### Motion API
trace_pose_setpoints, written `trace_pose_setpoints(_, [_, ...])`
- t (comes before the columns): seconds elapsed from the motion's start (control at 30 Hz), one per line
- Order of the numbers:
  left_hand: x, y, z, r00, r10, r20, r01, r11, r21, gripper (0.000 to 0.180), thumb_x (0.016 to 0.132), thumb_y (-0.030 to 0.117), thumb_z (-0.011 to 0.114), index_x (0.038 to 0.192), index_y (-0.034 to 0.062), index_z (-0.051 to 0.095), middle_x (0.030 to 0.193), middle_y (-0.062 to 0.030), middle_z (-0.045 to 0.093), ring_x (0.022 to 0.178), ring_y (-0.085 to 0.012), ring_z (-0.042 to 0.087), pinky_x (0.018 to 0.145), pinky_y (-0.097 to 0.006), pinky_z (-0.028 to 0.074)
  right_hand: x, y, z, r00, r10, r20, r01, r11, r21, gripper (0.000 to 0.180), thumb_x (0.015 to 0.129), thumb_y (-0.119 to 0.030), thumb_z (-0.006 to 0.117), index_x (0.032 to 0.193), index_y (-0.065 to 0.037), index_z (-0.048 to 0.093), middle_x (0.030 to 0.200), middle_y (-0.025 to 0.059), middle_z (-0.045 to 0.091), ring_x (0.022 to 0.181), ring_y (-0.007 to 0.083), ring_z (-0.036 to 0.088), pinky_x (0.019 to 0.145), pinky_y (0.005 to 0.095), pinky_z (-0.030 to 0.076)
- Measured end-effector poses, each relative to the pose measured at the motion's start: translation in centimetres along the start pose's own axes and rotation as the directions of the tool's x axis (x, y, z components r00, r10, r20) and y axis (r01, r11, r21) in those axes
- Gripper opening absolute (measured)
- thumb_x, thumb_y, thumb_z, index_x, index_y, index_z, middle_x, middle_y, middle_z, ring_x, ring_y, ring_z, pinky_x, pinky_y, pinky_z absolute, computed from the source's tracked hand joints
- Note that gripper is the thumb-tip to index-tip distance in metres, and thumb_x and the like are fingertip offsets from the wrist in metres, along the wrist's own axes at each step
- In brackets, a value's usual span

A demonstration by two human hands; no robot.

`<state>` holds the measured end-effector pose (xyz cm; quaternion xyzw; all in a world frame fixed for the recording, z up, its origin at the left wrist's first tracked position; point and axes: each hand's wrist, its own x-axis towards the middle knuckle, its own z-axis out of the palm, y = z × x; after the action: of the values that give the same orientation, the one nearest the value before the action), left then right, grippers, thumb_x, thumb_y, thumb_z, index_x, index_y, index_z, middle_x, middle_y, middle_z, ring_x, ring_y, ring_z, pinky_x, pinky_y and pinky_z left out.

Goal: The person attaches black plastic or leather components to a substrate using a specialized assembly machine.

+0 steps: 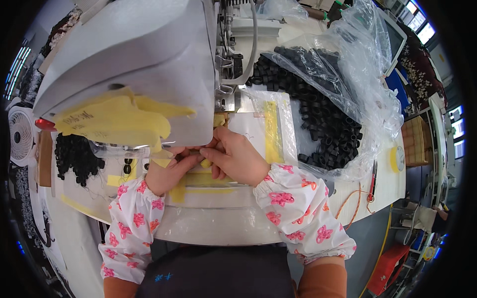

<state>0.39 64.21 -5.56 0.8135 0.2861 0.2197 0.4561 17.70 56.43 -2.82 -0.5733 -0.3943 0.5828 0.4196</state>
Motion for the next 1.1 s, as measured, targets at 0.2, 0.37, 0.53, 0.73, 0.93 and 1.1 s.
trace_pose_setpoints(0.2, [0.1, -1.2, 0.3, 0.974, 0.21, -0.088, -0.155, 0.896, 0.416, 0.016, 0.082, 0.011, 0.061, 0.097, 0.0052, 0.064, 0.087, -0.0077, 0.065, 0.073, -0.0185, 0.061, 0.067, -0.03, 0.047, -1.8, 2.2, 1.1, 0.679, -0.731, 0.066, 0.481, 0.375, -0.792, 0.016, 0.074, -0.002, 0.061, 0.089, 0.002, 0.055, 0.097, 0.012, 0.059, 0.075, 0.0284, 0.059, 0.063, 0.0382, 0.049])
trace_pose_setpoints(0.37, [0.9, -2.2, 0.8, 0.927, 0.374, -0.011, -0.27, 0.69, 0.671, 0.016, 0.083, 0.014, 0.059, 0.095, 0.0048, 0.065, 0.09, -0.0075, 0.066, 0.083, -0.0242, 0.061, 0.072, -0.033, 0.047, -2.4, 3.6, 1.6, 0.679, -0.724, 0.121, 0.384, 0.209, -0.899, 0.03, 0.069, -0.004, 0.058, 0.098, 0.002, 0.059, 0.107, 0.0134, 0.056, 0.094, 0.0263, 0.054, 0.074, 0.0397, 0.045])
trace_pose_setpoints(0.53, [1.5, -3.5, 1.7, 0.991, 0.017, -0.136, 0.048, 0.887, 0.459, 0.023, 0.076, 0.011, 0.055, 0.097, 0.009, 0.063, 0.094, -0.007, 0.063, 0.087, -0.0271, 0.061, 0.072, -0.039, 0.047, -2.6, 3.1, 2.1, 0.685, -0.717, 0.127, 0.332, 0.153, -0.931, 0.035, 0.068, -0.005, 0.054, 0.101, 0.004, 0.06, 0.106, 0.0143, 0.056, 0.098, 0.0255, 0.052, 0.076, 0.0357, 0.042])
trace_pose_setpoints(0.73, [1.8, -2.9, 1.3, 0.989, -0.005, -0.147, 0.033, 0.981, 0.19, 0.031, 0.086, 0.032, 0.055, 0.099, 0.0042, 0.062, 0.096, -0.0126, 0.064, 0.091, -0.0306, 0.059, 0.08, -0.041, 0.044, -3.1, 2.4, 2.9, 0.73, -0.668, 0.146, 0.243, 0.054, -0.968, 0.028, 0.067, -0.008, 0.056, 0.093, 0.003, 0.061, 0.099, 0.0137, 0.057, 0.098, 0.0252, 0.051, 0.074, 0.0348, 0.041])
trace_pose_setpoints(0.93, [1.4, -3.6, 2.4, 0.924, 0.305, -0.23, -0.134, 0.824, 0.551, 0.021, 0.084, 0.022, 0.056, 0.096, 0.0062, 0.063, 0.092, -0.0122, 0.064, 0.088, -0.0308, 0.059, 0.078, -0.042, 0.044, -3.2, 2.8, 3.5, 0.75, -0.654, 0.098, 0.168, 0.045, -0.985, 0.023, 0.068, -0.008, 0.057, 0.088, 0.001, 0.063, 0.082, 0.0111, 0.058, 0.096, 0.0264, 0.05, 0.074, 0.0385, 0.039])
trace_pose_setpoints(1.1, [1.1, -4.2, 2.5, 0.904, 0.367, -0.22, -0.213, 0.832, 0.513, 0.018, 0.082, 0.015, 0.055, 0.095, 0.006, 0.063, 0.091, -0.0124, 0.063, 0.086, -0.031, 0.059, 0.076, -0.041, 0.045, -3.1, 3.6, 3.6, 0.761, -0.639, 0.112, 0.14, -0.006, -0.99, 0.02, 0.07, -0.008, 0.058, 0.087, -0.002, 0.065, 0.076, 0.0103, 0.058, 0.098, 0.0277, 0.05, 0.077, 0.0421, 0.038])
